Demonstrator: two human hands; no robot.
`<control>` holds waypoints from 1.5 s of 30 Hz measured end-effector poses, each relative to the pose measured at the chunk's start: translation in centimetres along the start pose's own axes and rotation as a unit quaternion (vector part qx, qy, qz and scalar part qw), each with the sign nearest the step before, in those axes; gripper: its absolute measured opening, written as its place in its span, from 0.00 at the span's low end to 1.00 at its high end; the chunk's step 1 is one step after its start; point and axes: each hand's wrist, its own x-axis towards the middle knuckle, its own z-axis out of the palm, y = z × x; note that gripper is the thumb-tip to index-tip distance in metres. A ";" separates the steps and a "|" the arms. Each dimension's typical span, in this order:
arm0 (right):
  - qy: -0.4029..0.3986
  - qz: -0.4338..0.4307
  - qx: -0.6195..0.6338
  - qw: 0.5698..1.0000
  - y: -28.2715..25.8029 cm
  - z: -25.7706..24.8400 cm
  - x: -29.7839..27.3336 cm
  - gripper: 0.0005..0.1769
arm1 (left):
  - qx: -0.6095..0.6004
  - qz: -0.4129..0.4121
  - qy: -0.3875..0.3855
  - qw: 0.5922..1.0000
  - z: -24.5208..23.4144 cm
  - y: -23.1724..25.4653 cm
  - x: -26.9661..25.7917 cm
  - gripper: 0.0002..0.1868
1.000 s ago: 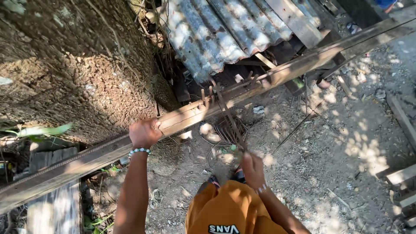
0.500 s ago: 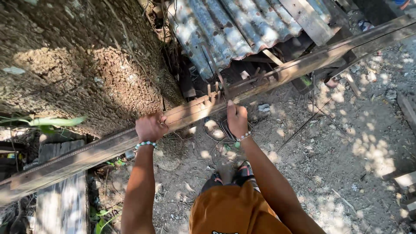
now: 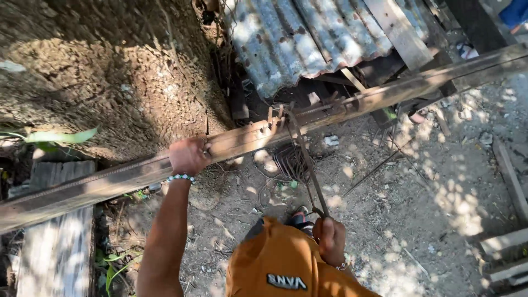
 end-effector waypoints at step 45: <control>-0.003 -0.009 -0.081 0.997 6.9 -0.5 4.5 0.38 | -0.133 0.135 0.329 0.925 5.8 -2.1 1.8 0.17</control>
